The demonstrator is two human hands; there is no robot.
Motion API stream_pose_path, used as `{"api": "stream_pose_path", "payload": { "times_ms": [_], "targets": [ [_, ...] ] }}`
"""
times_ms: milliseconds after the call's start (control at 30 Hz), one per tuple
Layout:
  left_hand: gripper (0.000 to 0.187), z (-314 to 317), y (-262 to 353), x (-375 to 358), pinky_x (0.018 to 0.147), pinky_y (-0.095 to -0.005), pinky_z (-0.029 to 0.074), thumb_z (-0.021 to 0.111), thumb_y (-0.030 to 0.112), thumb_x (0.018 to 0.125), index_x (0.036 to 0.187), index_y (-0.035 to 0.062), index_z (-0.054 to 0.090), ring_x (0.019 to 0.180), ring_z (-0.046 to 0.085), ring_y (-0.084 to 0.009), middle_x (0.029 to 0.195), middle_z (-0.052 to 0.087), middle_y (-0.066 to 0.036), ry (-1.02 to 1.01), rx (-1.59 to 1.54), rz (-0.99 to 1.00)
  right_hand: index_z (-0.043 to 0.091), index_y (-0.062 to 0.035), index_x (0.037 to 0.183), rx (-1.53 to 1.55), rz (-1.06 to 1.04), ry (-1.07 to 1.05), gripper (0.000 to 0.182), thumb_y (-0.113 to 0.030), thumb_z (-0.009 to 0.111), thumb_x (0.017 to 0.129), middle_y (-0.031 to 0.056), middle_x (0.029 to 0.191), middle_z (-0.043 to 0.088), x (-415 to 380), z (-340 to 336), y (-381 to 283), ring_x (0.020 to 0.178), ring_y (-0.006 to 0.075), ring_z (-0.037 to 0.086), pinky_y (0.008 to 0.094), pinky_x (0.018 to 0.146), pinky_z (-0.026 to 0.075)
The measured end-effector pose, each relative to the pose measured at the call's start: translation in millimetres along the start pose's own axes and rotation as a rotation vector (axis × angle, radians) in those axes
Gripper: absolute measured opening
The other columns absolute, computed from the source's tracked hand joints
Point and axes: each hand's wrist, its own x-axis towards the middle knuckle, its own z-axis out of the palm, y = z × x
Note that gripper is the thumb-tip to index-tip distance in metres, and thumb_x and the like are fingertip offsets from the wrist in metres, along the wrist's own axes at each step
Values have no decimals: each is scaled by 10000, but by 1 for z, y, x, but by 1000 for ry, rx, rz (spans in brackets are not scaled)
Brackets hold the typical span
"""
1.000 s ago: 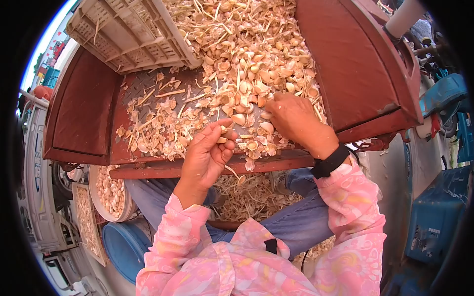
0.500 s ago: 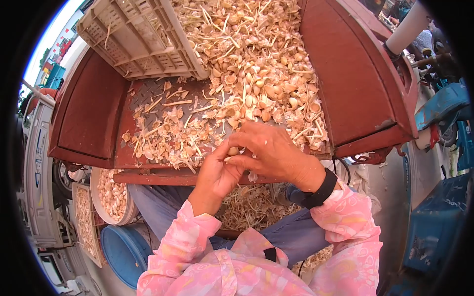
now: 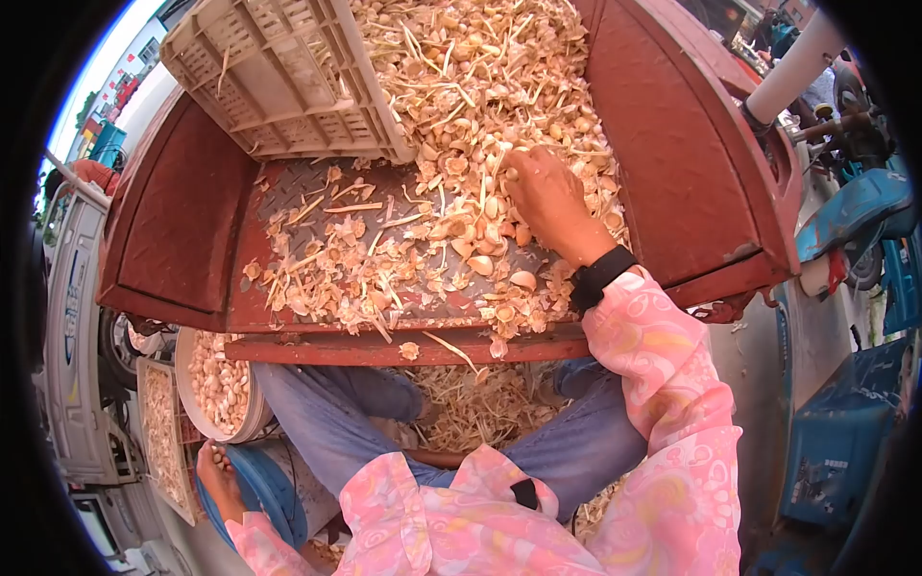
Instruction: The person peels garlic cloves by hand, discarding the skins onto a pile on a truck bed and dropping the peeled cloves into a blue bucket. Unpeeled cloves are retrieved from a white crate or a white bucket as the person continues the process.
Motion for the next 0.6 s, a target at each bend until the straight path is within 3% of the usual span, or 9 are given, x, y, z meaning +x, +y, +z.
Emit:
{"api": "stream_pose_path", "payload": {
  "times_ms": [67, 100, 133, 167, 233, 267, 400, 533, 600],
  "targets": [
    [227, -61, -63, 24, 509, -198, 403, 524, 183, 891, 1038, 18, 575, 610, 510, -82, 783, 571, -37, 43, 203, -236, 594, -20, 931, 42, 24, -152, 171, -91, 560, 779, 179, 865, 599, 9, 2, 1, 822, 371, 578, 433, 739, 460],
    [229, -60, -67, 16, 537, -205, 412, 526, 177, 887, 1046, 20, 575, 642, 523, -89, 817, 580, -40, 74, 326, -133, 593, -23, 938, 61, 33, -229, 181, -95, 562, 775, 184, 861, 600, 13, 2, 0, 820, 382, 575, 440, 742, 461],
    [232, -57, -70, 10, 566, -212, 420, 527, 170, 882, 1053, 22, 576, 675, 535, -96, 850, 590, -42, 103, 447, -29, 597, -34, 967, 25, -37, -221, 185, -90, 572, 793, 128, 827, 620, 11, 5, -2, 781, 296, 611, 380, 692, 485],
    [235, -54, -73, 6, 594, -219, 429, 529, 164, 878, 1061, 23, 576, 708, 547, -102, 883, 600, -45, 131, 566, 72, 600, -36, 974, 257, 160, -262, 184, -93, 582, 800, 101, 828, 621, 8, 6, -5, 776, 246, 611, 349, 684, 485],
    [234, -52, -73, 10, 666, -215, 432, 540, 128, 875, 1073, 9, 578, 780, 560, -85, 948, 624, -63, 139, 357, 154, 605, -40, 988, 719, 556, -353, 184, -99, 602, 813, 47, 831, 624, -3, 8, -14, 765, 146, 611, 286, 668, 485],
    [226, -21, -40, -5, 673, -216, 434, 540, 115, 879, 1070, -1, 578, 776, 561, -81, 944, 629, -67, 148, 237, 209, 600, -38, 1015, 795, 603, -407, 191, -79, 610, 829, -4, 865, 606, -3, 1, -20, 780, 50, 580, 214, 668, 471],
    [206, 101, 55, -63, 611, -187, 433, 515, 116, 918, 1083, 9, 574, 710, 571, -78, 910, 639, -68, -342, -164, 397, 561, -22, 1068, 1185, 501, -370, 213, -26, 566, 855, 19, 951, 606, -9, -8, -33, 817, 81, 602, 223, 729, 493],
    [364, 235, 88, -149, 740, -235, 519, 505, 143, 932, 1252, -25, 458, 925, 622, -173, 1115, 592, -163, -1051, -338, 92, 569, -27, 1001, 1247, 462, -356, 169, -21, 602, 836, 14, 932, 610, -21, -17, -59, 809, 87, 608, 234, 719, 493],
    [396, 293, 78, -181, 786, -268, 524, 513, 154, 933, 1278, -17, 422, 982, 605, -203, 1164, 563, -157, -1207, -496, -171, 557, -23, 988, 949, 353, -314, 165, -36, 608, 831, 31, 903, 608, -31, -22, -78, 800, 116, 609, 253, 696, 488]
  ]
}}
